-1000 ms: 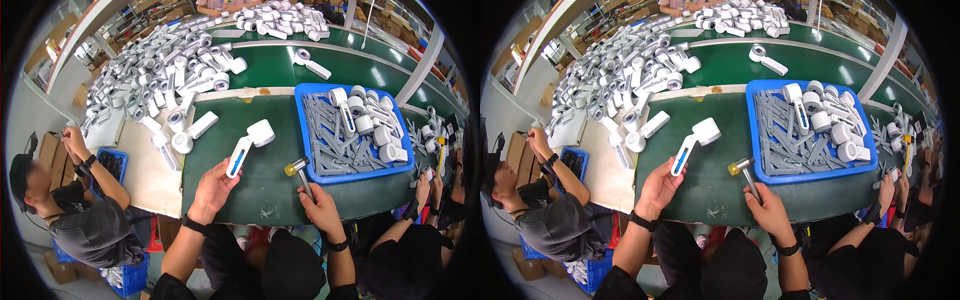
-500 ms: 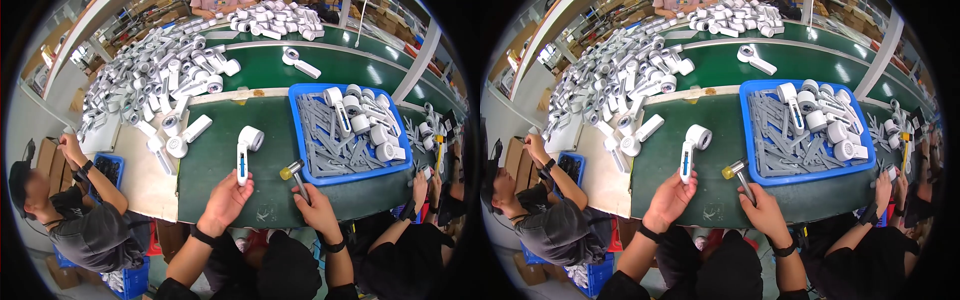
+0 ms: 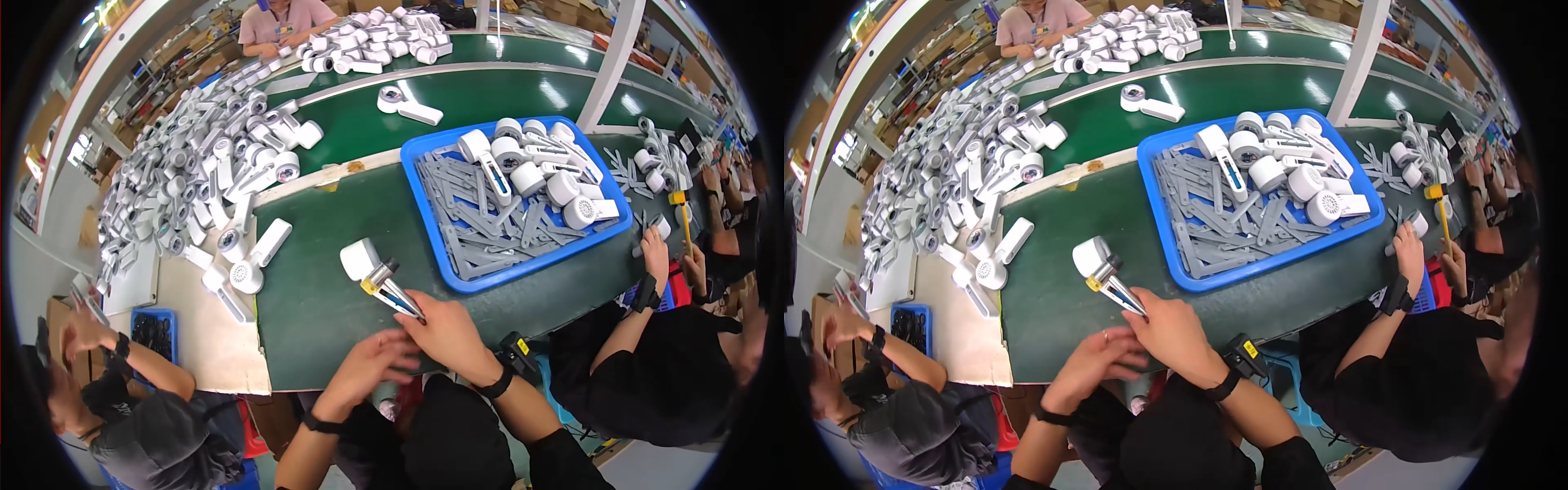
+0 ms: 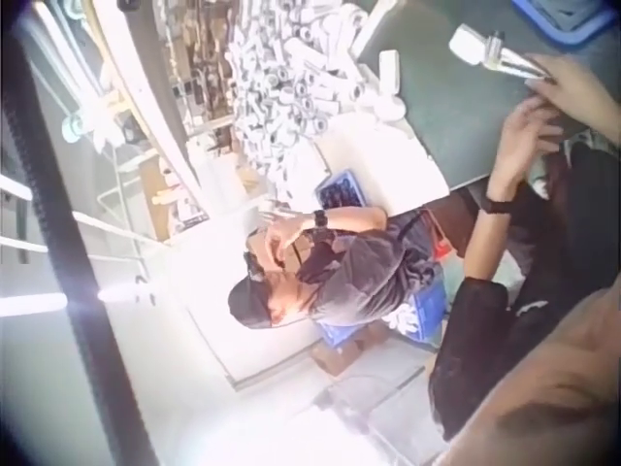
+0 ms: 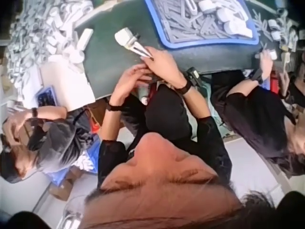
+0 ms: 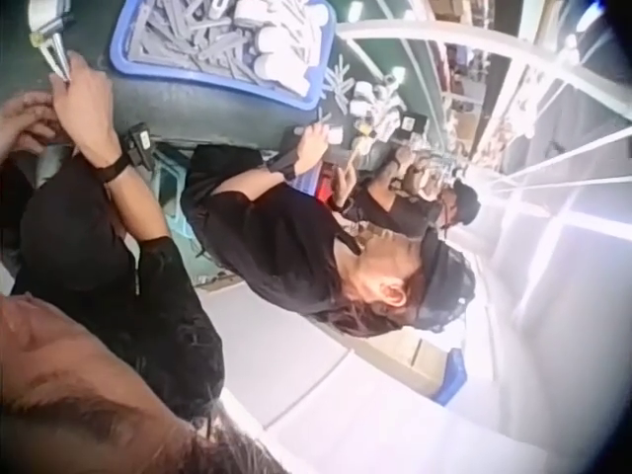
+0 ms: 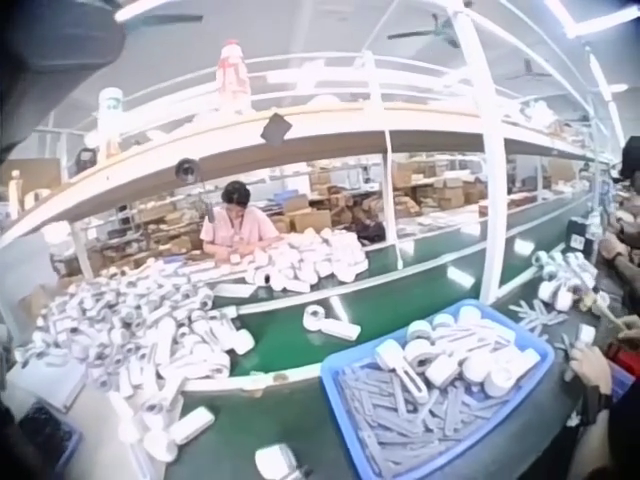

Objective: Manually assemble a circular component into a white plastic housing using a small hammer on a manufacturing line.

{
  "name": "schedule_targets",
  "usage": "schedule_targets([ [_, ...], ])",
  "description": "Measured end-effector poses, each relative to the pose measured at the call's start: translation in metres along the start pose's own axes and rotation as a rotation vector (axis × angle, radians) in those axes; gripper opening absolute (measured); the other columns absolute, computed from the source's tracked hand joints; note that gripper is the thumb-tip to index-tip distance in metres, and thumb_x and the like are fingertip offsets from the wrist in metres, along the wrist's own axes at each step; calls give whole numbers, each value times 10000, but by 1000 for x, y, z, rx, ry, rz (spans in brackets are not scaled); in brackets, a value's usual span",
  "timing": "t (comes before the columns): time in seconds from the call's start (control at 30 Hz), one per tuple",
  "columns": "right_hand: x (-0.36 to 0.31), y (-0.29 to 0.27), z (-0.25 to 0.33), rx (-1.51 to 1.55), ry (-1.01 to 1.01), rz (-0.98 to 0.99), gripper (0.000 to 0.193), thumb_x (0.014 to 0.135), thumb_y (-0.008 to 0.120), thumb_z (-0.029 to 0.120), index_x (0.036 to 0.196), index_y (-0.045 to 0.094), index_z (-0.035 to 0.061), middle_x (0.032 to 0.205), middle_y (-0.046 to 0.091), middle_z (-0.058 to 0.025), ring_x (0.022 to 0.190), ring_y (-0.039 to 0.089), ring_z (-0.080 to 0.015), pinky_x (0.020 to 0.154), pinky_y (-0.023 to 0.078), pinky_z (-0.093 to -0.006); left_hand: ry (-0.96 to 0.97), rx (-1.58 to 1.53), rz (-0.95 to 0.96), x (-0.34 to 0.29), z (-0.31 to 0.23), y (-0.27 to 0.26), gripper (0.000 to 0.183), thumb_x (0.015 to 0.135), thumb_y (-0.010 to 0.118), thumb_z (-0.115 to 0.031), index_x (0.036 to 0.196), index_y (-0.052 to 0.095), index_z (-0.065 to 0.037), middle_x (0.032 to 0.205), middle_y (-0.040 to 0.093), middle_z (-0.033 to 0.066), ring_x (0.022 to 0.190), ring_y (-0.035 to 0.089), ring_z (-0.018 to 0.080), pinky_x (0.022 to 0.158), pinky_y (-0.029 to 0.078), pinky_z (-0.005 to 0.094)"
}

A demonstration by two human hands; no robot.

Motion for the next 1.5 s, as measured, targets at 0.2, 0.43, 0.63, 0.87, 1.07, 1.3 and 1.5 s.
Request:
schedule_targets([
  [0.2, -16, -34, 1, -8, -30, -24, 471, 943, 766, 319, 1361, 689, 115, 857, 724, -197, 755, 737, -360, 677, 555, -443, 244, 475, -75, -51, -104, 4, 260, 1077, 605, -91, 1304, 702, -6, 1093, 787, 101, 851, 740, 129, 661, 565, 253],
  [0.43, -48, -75, -67, 776, 264, -63, 278, 1095, 605, 190, 1261, 658, -26, 592, 518, 24, 434, 484, -79, 439, 385, -250, 768, 1228, -89, 118, -185, 48, 295, 965, 733, -252, 1116, 778, -3, 1007, 773, 194, 921, 766, 292, 835, 586, 374],
  [0.63, -47, -71, -77, 841, 227, -231, 217, 1102, 575, 136, 1172, 652, -54, 561, 469, 32, 383, 427, -69, 377, 343, -249, 629, 1421, -257, 217, -163, 97, 399, 899, 757, -414, 869, 808, -20, 833, 761, 192, 832, 745, 395, 777, 594, 473],
  [0.87, -47, -79, -80, 778, 207, -172, 202, 1099, 566, 116, 1164, 660, -50, 570, 498, 34, 384, 435, -60, 385, 337, -246, 320, 1285, -221, 245, -172, 98, 376, 898, 761, -371, 997, 781, -9, 1026, 760, 237, 957, 745, 407, 823, 593, 492],
  [1.07, -47, -81, -89, 872, 217, -95, 307, 1085, 585, 111, 1344, 636, -46, 622, 574, -12, 365, 433, -61, 372, 337, -236, 632, 1061, -124, 146, -198, 48, 193, 1033, 671, -218, 1067, 708, -32, 837, 724, 78, 748, 672, 195, 704, 522, 363],
  [1.3, -54, -66, -33, 825, 189, -123, 354, 1083, 584, 108, 1410, 601, -25, 867, 706, -83, 388, 438, -35, 369, 318, -208, 633, 1168, 324, 19, -133, 22, 235, 1093, 593, -215, 1185, 723, -42, 988, 665, 147, 903, 674, 341, 816, 533, 419],
  [1.5, -62, -30, -18, 607, 103, -42, 190, 1080, 648, 168, 1163, 688, 2, 831, 719, -20, 437, 450, -20, 400, 322, -207, 627, 1131, 284, 10, -91, 3, 247, 1060, 651, -217, 1221, 708, -39, 1023, 678, 150, 979, 689, 344, 855, 546, 417],
])
Point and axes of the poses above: each hand's wrist, its own x-axis towards the middle knuckle, its own y-axis out of the palm, z = x × y, the point moved 1 cm from there along x, towards the middle knuckle
